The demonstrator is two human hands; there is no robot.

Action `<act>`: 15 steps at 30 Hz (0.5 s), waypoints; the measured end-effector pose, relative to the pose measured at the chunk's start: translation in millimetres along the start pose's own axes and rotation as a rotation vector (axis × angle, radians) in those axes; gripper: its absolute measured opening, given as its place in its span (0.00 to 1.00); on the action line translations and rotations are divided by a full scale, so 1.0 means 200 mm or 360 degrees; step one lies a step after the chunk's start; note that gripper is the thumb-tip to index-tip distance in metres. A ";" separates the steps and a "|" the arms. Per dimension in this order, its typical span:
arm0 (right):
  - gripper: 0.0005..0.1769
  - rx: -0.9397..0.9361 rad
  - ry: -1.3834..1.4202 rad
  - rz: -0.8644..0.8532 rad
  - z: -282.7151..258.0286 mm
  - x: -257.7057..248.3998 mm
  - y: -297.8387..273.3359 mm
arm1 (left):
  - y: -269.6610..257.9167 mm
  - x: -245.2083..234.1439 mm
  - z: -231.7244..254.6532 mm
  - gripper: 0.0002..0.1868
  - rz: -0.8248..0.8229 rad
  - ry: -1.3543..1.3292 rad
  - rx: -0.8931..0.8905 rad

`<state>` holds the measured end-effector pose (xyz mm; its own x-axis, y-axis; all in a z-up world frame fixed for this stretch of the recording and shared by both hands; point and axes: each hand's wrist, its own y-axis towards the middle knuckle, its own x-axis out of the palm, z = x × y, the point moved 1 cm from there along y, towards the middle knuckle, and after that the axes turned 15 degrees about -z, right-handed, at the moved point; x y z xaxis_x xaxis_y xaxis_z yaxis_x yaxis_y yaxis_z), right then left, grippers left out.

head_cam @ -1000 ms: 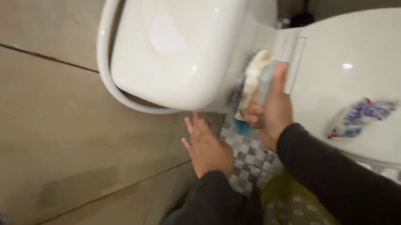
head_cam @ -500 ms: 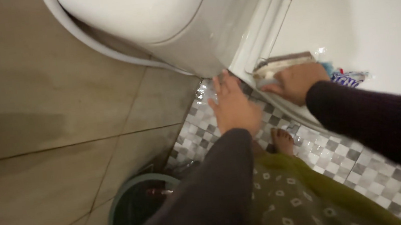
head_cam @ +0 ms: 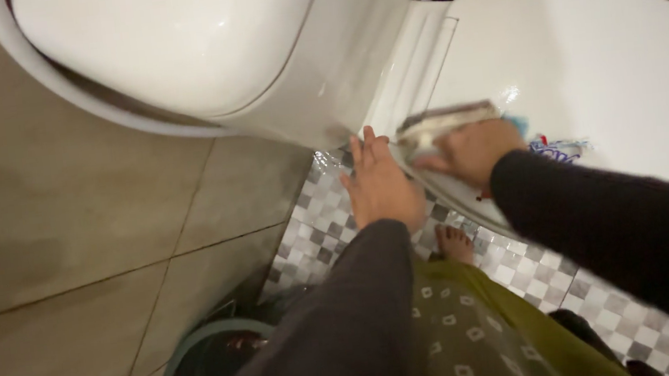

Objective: Cleaning the exterior and surrounding area of a toilet using a brush and water sprayer.

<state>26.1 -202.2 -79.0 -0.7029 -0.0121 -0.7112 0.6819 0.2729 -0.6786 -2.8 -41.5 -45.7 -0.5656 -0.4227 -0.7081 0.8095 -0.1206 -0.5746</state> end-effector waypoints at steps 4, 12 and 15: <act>0.42 0.0144 -0.0036 -0.0150 0.19 -0.11 0.18 | 0.05 0.06 -0.01 0.41 -0.0021 -0.0007 -0.0044; 0.51 0.0242 0.0068 0.0189 0.48 -0.30 0.48 | 0.20 0.14 -0.02 0.44 0.0034 0.0031 -0.0094; 0.51 0.0237 0.0113 0.0284 0.39 -0.36 0.45 | 0.21 0.13 -0.06 0.45 0.0052 0.0075 -0.0111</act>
<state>154.5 -252.0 -102.9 -0.5777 0.0926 -0.8110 0.8150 0.1197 -0.5669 15.3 -46.3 -92.7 -0.5474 -0.3825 -0.7443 0.8155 -0.0441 -0.5771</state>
